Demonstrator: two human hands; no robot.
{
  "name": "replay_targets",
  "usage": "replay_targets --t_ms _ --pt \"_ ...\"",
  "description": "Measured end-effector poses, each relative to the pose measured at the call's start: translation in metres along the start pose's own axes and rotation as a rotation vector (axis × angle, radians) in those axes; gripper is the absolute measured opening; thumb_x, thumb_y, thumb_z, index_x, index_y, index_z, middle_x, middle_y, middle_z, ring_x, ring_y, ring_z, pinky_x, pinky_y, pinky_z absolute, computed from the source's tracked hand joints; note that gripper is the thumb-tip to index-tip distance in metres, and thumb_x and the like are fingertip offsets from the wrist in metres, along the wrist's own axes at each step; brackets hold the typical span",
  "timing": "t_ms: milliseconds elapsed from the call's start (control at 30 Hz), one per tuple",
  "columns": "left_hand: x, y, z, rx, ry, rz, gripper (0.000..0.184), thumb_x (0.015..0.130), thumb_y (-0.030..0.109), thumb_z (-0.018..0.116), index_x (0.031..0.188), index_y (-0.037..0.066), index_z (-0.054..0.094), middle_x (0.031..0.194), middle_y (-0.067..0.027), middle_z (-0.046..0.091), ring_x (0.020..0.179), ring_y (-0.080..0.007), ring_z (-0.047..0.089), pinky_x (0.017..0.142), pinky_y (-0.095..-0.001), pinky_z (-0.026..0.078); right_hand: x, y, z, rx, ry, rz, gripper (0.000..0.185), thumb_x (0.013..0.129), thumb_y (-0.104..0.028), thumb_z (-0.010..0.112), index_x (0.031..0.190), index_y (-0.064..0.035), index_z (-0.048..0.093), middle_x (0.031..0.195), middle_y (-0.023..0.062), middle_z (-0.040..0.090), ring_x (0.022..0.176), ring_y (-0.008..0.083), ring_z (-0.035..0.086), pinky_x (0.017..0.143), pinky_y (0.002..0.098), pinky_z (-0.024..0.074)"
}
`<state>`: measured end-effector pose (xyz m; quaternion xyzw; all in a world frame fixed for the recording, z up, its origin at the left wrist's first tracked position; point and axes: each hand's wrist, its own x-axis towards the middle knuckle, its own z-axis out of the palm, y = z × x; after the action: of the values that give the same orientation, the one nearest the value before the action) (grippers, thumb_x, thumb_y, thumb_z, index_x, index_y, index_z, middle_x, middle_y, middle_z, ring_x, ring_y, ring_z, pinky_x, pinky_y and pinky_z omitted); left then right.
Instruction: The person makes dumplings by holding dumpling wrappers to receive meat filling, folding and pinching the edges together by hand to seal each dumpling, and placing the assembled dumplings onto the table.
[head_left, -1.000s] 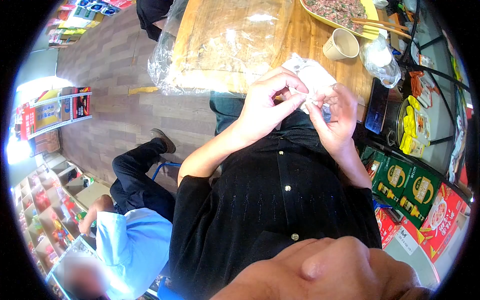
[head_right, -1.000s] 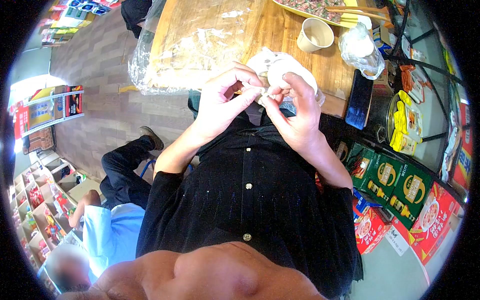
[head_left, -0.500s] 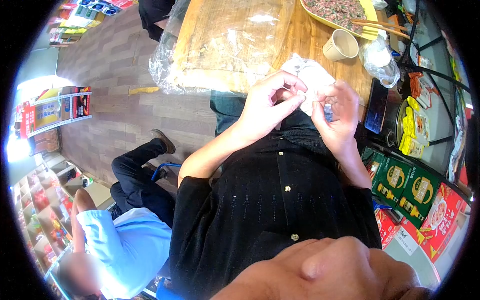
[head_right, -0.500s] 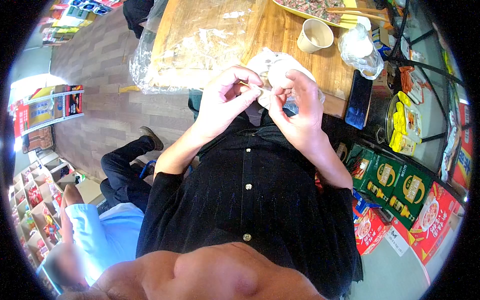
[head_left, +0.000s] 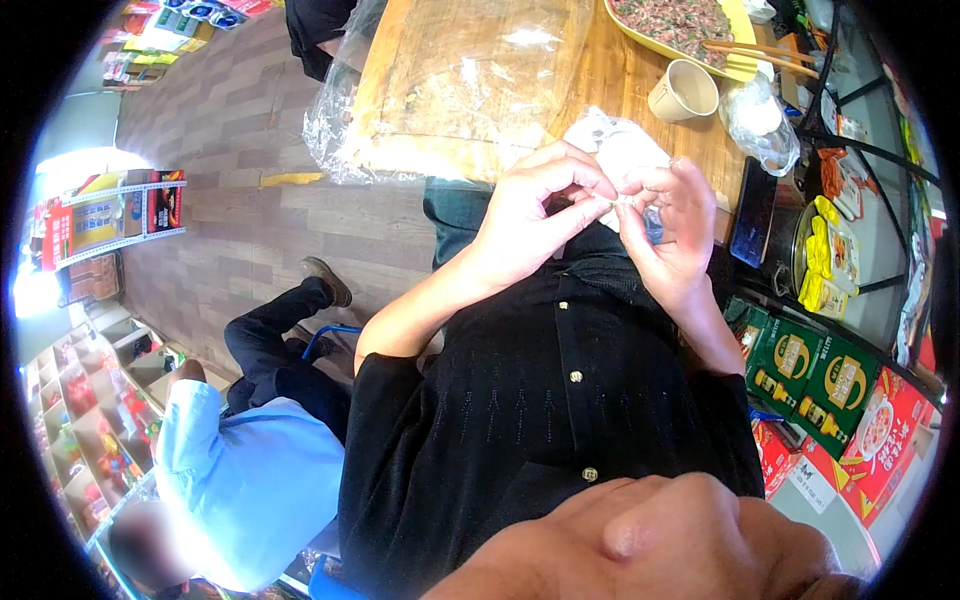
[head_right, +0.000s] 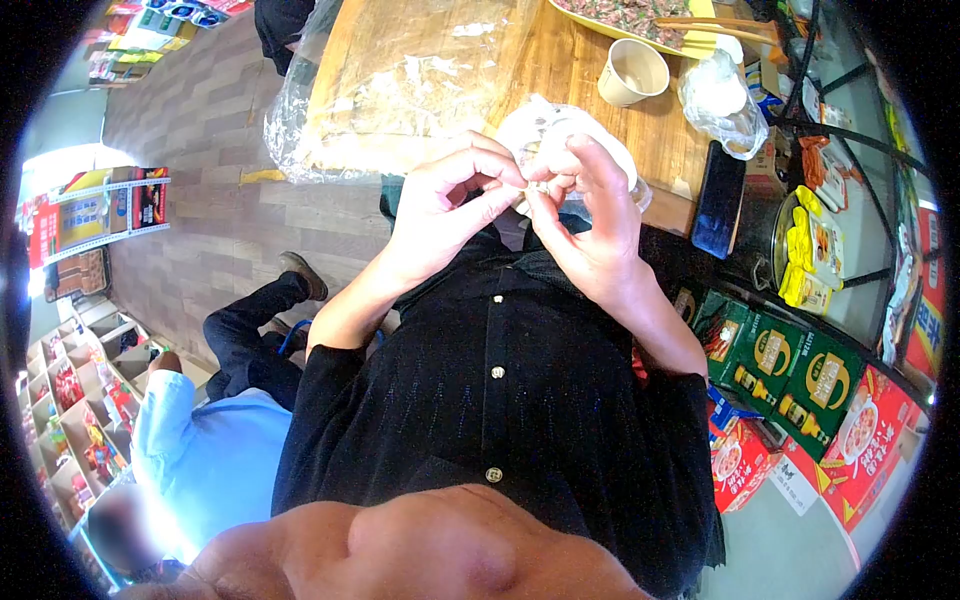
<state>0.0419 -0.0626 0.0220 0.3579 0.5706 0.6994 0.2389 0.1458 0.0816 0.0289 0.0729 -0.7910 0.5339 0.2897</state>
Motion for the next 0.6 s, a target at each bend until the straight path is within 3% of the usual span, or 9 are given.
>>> replay_targets --t_ms 100,200,300,367,600 --pt "-0.001 0.0 0.001 -0.027 0.004 -0.014 0.007 0.082 -0.001 0.065 0.089 0.0 0.065 0.092 -0.0045 0.056 0.079 -0.0079 0.055 0.068 -0.0206 0.046 -0.003 0.003 -0.004 -0.038 -0.025 -0.008 0.079 0.078 0.019 0.058 0.142 -0.0071 0.02 0.097 0.0111 0.055 0.087 0.015 0.054 0.075 0.0261 0.0453" --pt "-0.002 0.003 0.004 -0.241 0.083 -0.176 0.007 0.081 -0.002 0.065 0.088 0.0 0.064 0.091 -0.004 0.056 0.076 -0.0075 0.054 0.067 -0.0206 0.046 -0.006 -0.001 -0.006 -0.032 -0.016 0.029 0.077 0.078 0.018 0.059 0.141 -0.0065 0.022 0.096 0.0106 0.055 0.087 0.0151 0.054 0.076 0.0268 0.0456" --pt "0.001 0.0 0.001 -0.109 0.039 -0.051 0.006 0.081 -0.002 0.065 0.086 0.0 0.064 0.089 -0.0035 0.056 0.074 -0.007 0.054 0.065 -0.0207 0.045 -0.005 -0.007 -0.007 -0.041 -0.007 0.084 0.073 0.077 0.018 0.061 0.137 -0.0054 0.026 0.096 0.0105 0.054 0.087 0.015 0.054 0.075 0.0276 0.046" --pt "0.0 0.001 0.0 -0.023 0.005 -0.031 0.007 0.08 -0.002 0.065 0.087 0.0 0.064 0.087 -0.0036 0.057 0.074 -0.0072 0.054 0.065 -0.0214 0.045 -0.001 -0.009 -0.006 -0.019 -0.006 -0.01 0.063 0.077 0.013 0.065 0.129 -0.0019 0.033 0.088 0.0075 0.058 0.073 0.0112 0.056 0.064 0.0239 0.0463" --pt "-0.002 0.009 -0.001 0.112 0.024 0.067 0.01 0.078 -0.003 0.065 0.088 0.0 0.064 0.087 -0.0068 0.059 0.073 -0.0114 0.056 0.065 -0.0232 0.046 0.003 -0.009 0.0 -0.139 0.031 -0.107 0.053 0.075 0.012 0.067 0.121 -0.0007 0.043 0.087 0.0082 0.059 0.07 0.0121 0.056 0.062 0.0241 0.0469"
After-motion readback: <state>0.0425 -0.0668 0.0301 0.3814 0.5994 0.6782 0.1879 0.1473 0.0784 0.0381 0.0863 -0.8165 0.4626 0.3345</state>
